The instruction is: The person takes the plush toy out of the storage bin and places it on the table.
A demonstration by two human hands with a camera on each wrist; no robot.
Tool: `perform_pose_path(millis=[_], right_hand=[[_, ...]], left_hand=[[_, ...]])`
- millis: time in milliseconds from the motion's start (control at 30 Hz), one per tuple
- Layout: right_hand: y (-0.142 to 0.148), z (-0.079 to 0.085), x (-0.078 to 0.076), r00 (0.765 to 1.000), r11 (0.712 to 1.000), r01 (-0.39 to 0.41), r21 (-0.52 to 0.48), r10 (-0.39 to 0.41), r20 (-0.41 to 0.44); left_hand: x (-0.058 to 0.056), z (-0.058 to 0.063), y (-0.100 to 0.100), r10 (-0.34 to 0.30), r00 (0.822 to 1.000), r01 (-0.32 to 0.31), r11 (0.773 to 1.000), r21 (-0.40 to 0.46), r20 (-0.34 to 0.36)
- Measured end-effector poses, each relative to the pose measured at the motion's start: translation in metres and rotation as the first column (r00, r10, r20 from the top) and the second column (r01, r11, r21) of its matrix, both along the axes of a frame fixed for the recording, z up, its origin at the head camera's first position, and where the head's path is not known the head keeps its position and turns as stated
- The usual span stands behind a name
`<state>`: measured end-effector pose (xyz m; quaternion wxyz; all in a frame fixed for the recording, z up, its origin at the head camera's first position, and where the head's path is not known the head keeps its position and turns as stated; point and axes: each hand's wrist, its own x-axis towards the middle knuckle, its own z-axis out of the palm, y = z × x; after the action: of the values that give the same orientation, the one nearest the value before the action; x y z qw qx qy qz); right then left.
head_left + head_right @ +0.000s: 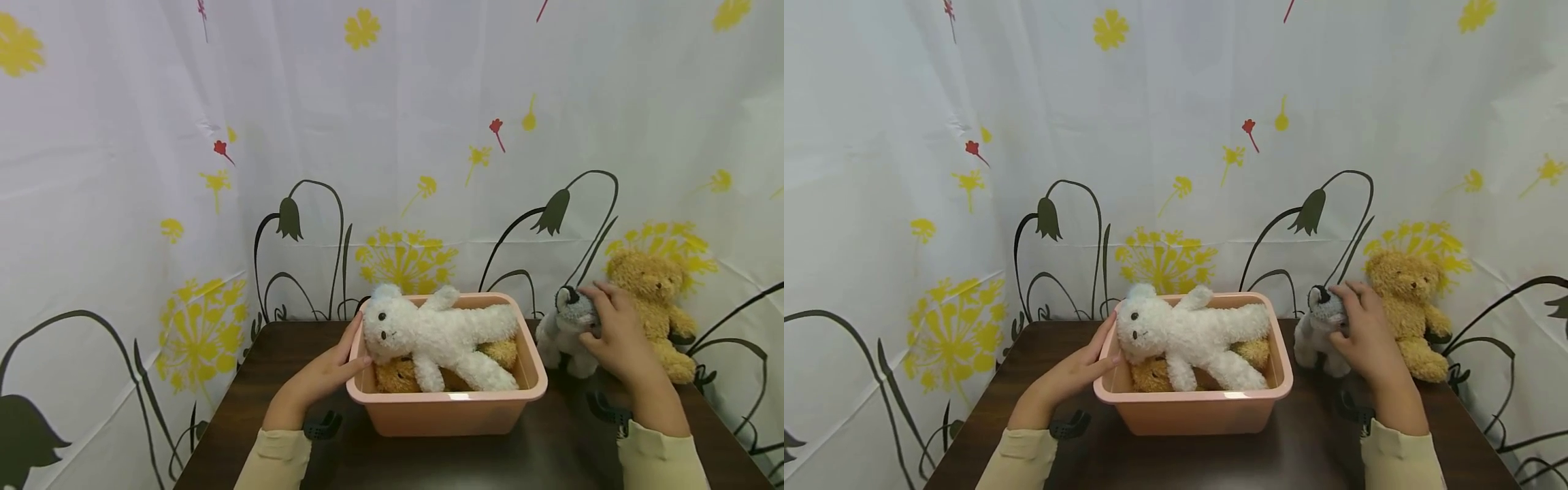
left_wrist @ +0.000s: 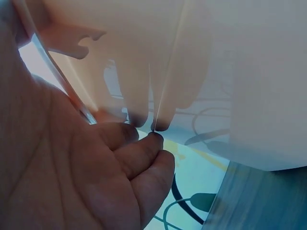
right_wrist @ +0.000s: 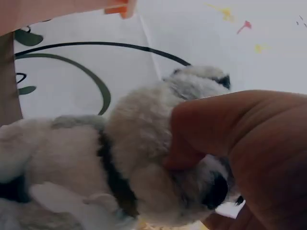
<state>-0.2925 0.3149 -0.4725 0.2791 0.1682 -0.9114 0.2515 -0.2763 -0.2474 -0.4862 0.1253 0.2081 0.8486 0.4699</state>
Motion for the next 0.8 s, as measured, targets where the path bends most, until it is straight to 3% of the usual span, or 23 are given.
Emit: perform_pose_path(millis=[300, 433, 600, 800], right_hand=[[-0.001, -0.014, -0.005, 0.988, 0.994, 0.076, -0.084, -0.064, 0.143], [-0.006, -0.025, -0.012, 0.989, 0.985, 0.139, -0.107, -0.132, 0.07], [-0.01, -0.041, -0.02, 0.985, 0.966, 0.146, -0.216, -0.162, -0.058], [-0.02, -0.056, -0.025, 0.973, 0.942, 0.203, -0.267, -0.225, -0.054]], left_hand=[[-0.002, 0.001, 0.002, -0.012, 1.0, 0.012, 1.0, 0.007, 0.006], [-0.003, 0.002, 0.001, -0.008, 1.0, 0.008, 1.0, 0.003, -0.001], [-0.004, 0.002, 0.001, -0.006, 1.0, 0.006, 1.0, 0.002, 0.006], [-0.002, 0.001, 0.0, 0.003, 1.0, -0.003, 1.0, -0.01, 0.013]])
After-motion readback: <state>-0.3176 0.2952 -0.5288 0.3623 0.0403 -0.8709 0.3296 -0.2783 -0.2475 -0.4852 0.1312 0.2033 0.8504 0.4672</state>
